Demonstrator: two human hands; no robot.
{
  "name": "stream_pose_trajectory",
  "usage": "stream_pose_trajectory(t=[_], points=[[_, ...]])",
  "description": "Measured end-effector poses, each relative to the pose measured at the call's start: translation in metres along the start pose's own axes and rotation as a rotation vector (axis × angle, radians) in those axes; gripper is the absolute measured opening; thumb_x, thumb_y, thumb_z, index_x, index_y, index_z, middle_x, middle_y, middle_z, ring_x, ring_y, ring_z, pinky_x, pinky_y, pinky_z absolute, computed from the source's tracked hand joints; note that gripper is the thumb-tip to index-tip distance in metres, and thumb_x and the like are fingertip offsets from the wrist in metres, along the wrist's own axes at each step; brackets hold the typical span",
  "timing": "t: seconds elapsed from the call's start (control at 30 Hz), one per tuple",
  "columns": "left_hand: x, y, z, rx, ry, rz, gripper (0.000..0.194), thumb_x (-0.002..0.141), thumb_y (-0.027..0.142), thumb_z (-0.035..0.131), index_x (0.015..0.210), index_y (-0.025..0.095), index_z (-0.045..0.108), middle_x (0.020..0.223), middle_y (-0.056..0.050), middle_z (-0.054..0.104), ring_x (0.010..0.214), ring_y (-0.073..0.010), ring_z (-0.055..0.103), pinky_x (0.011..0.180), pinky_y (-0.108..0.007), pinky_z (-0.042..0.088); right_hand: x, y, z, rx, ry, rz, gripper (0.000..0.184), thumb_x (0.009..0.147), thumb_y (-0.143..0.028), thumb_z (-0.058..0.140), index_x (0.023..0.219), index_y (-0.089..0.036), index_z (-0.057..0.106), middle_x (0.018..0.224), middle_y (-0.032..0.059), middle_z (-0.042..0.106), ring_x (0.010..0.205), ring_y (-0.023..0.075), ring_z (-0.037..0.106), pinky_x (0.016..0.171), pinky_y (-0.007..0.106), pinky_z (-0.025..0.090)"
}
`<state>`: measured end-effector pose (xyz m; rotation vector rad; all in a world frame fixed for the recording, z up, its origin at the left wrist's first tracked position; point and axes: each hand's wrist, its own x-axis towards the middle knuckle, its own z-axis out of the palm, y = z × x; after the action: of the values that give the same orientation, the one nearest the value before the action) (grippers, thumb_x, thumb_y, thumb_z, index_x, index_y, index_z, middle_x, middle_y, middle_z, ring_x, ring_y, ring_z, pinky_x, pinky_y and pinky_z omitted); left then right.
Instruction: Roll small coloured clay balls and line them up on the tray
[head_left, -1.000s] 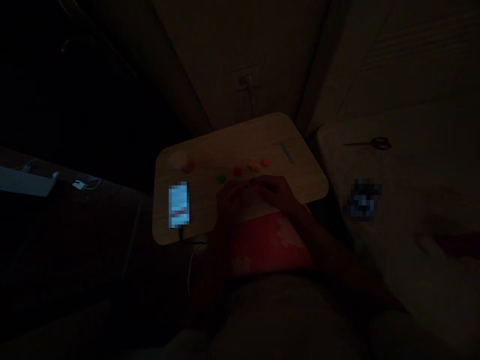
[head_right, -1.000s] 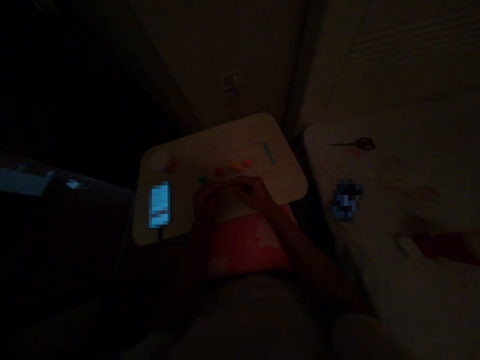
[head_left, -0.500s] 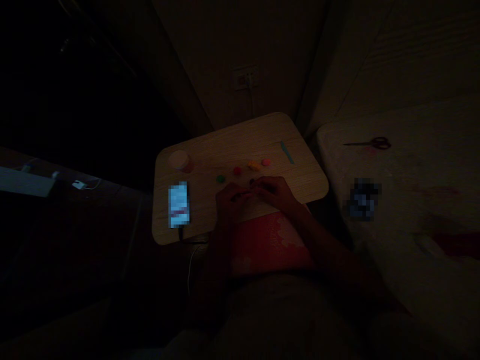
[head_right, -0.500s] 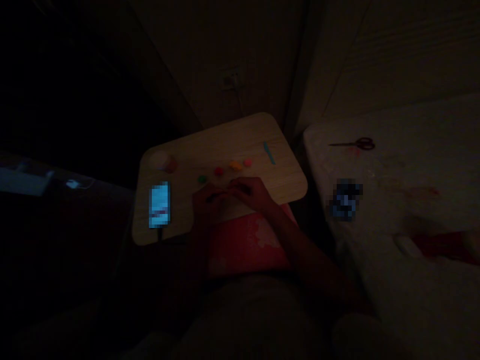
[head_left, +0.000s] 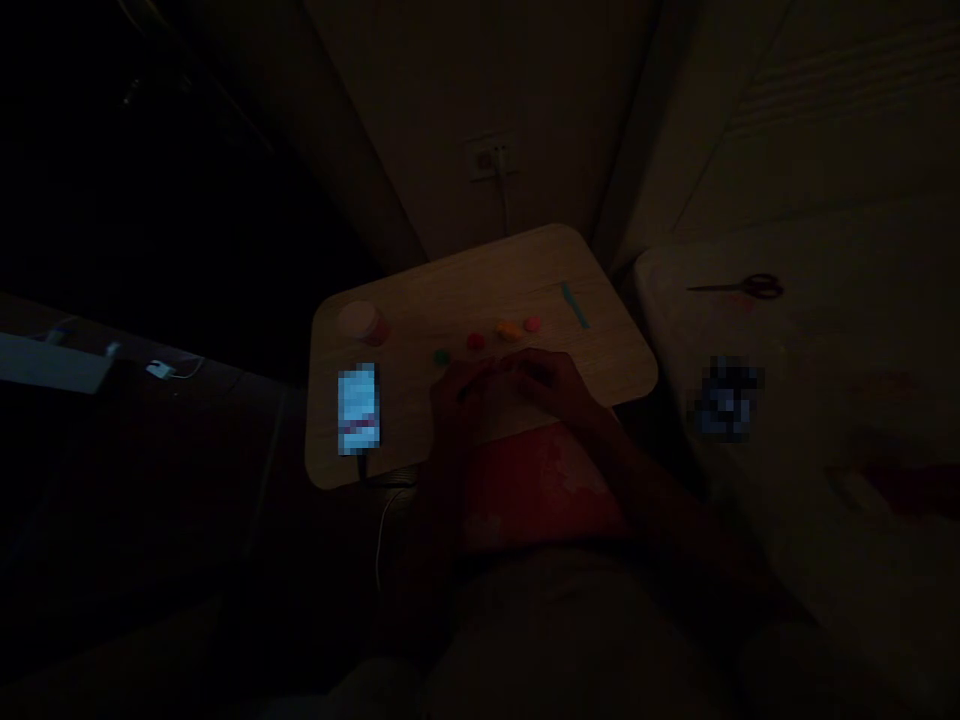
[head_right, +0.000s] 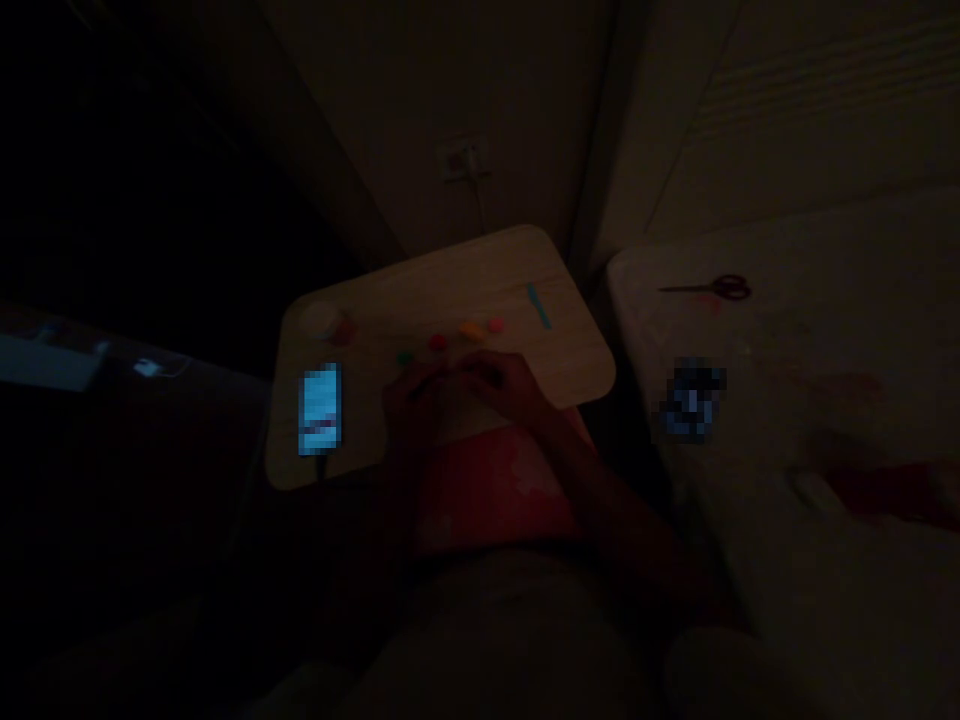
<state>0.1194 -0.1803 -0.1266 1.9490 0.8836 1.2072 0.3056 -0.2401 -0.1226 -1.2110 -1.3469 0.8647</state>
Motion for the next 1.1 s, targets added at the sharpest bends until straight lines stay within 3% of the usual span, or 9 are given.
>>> stream_pose_trajectory(t=[0.3, 0.63, 0.83, 1.1], points=[[0.0023, 0.0029, -0.0007, 0.035, -0.033, 0.047, 0.010, 0.086, 0.031, 0.079, 0.084, 0.021, 0.081, 0.083, -0.005, 0.077, 0.079, -0.0180, 0.070, 0.076, -0.031, 0.056, 0.0003, 0.0089, 0.0016, -0.015, -0.015, -0.016, 0.031, 0.087, -0.046, 0.072, 0.100, -0.019, 0.079, 0.083, 0.0045, 0.076, 0.070, 0.0164, 0.063, 0.062, 0.027, 0.046], [0.0024, -0.0002, 0.0001, 0.043, 0.020, 0.048, 0.027, 0.078, 0.040, 0.086, 0.070, 0.019, 0.072, 0.072, -0.001, 0.069, 0.070, -0.0155, 0.064, 0.070, -0.029, 0.052, 0.0008, 0.0087, 0.0012, -0.026, -0.016, -0.026, 0.031, 0.087, -0.046, 0.073, 0.100, -0.019, 0.080, 0.087, 0.0055, 0.078, 0.069, 0.0165, 0.064, 0.063, 0.027, 0.048], [0.0030, 0.0031, 0.0000, 0.025, -0.006, 0.047, 0.016, 0.091, 0.035, 0.074, 0.087, 0.022, 0.081, 0.089, -0.005, 0.077, 0.085, -0.0192, 0.071, 0.083, -0.033, 0.057, 0.0001, 0.0092, 0.0023, -0.018, -0.019, -0.023, 0.031, 0.088, -0.047, 0.072, 0.098, -0.019, 0.081, 0.087, 0.0061, 0.078, 0.072, 0.0175, 0.066, 0.063, 0.027, 0.049], [0.0016, 0.0026, -0.0004, 0.111, -0.083, 0.170, 0.025, 0.099, 0.040, 0.064, 0.106, 0.023, 0.082, 0.097, -0.006, 0.074, 0.092, -0.0188, 0.069, 0.086, -0.034, 0.057, 0.0004, 0.0089, 0.0026, -0.038, -0.037, -0.029, 0.032, 0.088, -0.045, 0.073, 0.100, -0.018, 0.082, 0.083, 0.0060, 0.078, 0.071, 0.0176, 0.067, 0.065, 0.027, 0.051]])
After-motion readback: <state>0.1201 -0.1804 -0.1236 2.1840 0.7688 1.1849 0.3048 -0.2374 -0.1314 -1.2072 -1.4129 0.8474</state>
